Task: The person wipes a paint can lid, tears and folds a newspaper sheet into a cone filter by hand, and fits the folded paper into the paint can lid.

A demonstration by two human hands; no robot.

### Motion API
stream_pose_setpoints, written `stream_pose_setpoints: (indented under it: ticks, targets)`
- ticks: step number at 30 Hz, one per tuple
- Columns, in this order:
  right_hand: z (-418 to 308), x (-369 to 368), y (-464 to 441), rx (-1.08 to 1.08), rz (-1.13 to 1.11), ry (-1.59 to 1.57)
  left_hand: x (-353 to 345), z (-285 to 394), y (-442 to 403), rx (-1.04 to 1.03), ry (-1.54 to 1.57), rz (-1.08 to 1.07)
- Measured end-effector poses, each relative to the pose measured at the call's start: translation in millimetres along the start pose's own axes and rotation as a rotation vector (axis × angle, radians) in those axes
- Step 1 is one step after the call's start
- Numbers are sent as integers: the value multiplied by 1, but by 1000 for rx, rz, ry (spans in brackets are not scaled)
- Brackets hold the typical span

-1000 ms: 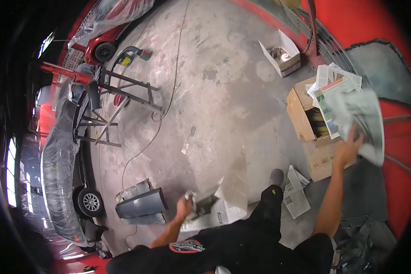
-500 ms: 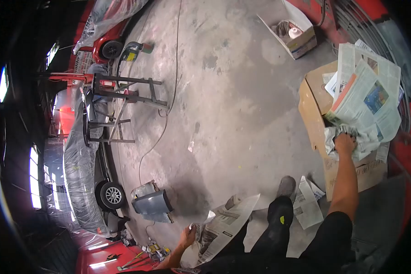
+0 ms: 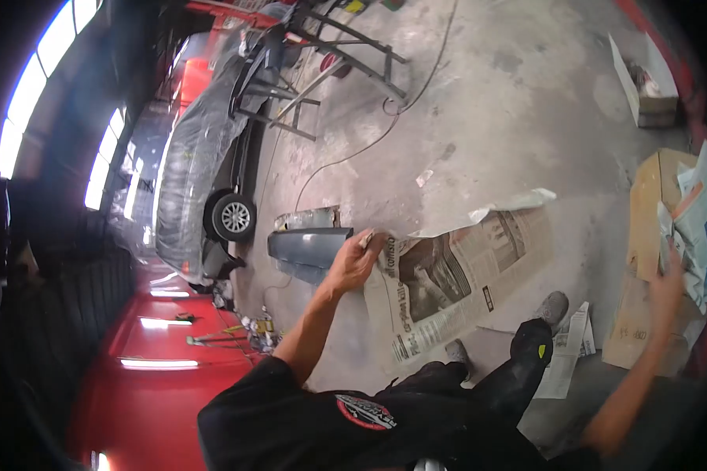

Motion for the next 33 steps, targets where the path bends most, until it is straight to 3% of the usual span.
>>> stream_pose_setpoints:
  ticks: [1, 2, 3, 4, 6, 7, 9, 10, 11, 12, 13, 14, 15, 16, 17, 18, 19, 20, 21, 22, 24, 25, 27, 28, 30, 31, 32, 33]
  targets:
    - [-81, -5, 31, 43, -78, -111, 20, 3, 11, -20, 21, 28]
    - [-136, -21, 58, 284, -34, -24, 33, 6, 20, -31, -19, -109]
    - [-230, -9, 86, 225, -205, -127, 46, 10, 34, -32, -58, -245]
    - [-273, -15, 95, 326, -244, -186, 46, 26, 37, -33, -40, -211]
    - [-398, -4, 138, 645, -267, -176, 74, 55, 69, -228, -108, -437]
    - [-439, -7, 158, 685, -264, -173, 102, 61, 91, -229, -103, -398]
    - [-508, -5, 199, 994, 85, -4, 138, 70, 139, -382, -196, -547]
    - [-528, -4, 212, 1033, 77, -2, 162, 69, 158, -430, -217, -472]
    - [-539, -13, 217, 932, -239, -139, 185, 66, 178, -475, -238, -393]
    - [-547, -22, 228, 807, -549, -261, 221, 66, 197, -560, -390, -66]
    - [-553, -16, 238, 775, -472, -353, 252, 64, 217, -629, -546, 257]
    - [-561, -14, 252, 795, -479, -343, 284, 47, 239, -547, -579, 654]
    - [-560, -15, 255, 602, -541, -369, 308, 34, 264, -573, -785, 1013]
    - [-554, -17, 258, 401, -590, -391, 323, 18, 296, -482, -898, 1253]
    - [-545, -25, 261, 400, -584, -378, 332, -11, 323, -443, -717, 1383]
    - [-527, -39, 264, 269, -649, -634, 327, -57, 340, -344, -332, 1326]
    - [-517, -48, 264, 141, -697, -897, 308, -97, 342, -327, 59, 1115]
    - [-512, -50, 267, 151, -676, -903, 286, -137, 345, -249, 439, 957]
    - [-506, -54, 277, 99, -685, -982, 244, -179, 333, -98, 991, 615]
    - [-498, -56, 287, 37, -704, -1050, 199, -208, 323, -4, 1310, 259]
    - [-498, -55, 301, 14, -728, -1020, 150, -190, 315, -201, 1168, 100]
    - [-499, -50, 295, 10, -715, -996, 148, -168, 306, -191, 1172, 91]
    - [-501, -47, 312, -2, -684, -963, 138, -136, 315, -259, 828, -153]
    - [-502, -45, 314, -57, -696, -1070, 133, -136, 310, -262, 833, -163]
    - [-503, -44, 325, -109, -699, -1179, 130, -156, 304, -163, 649, 21]
    - [-505, -41, 328, -85, -698, -1244, 126, -164, 302, -138, 835, 17]
    - [-505, -38, 333, -59, -692, -1311, 122, -170, 303, -147, 828, 10]
    - [-512, -24, 339, -9, -674, -1206, 126, -170, 300, -127, 888, 94]
Point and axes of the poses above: each hand's wrist, its own y-axis away from the middle knuckle, its own x-axis out of the back of the hand, z = x × y, the point moved 5 cm from there along -y, towards the middle knuckle, and after that the axes turned 3 degrees about y, right-handed, at the moved point
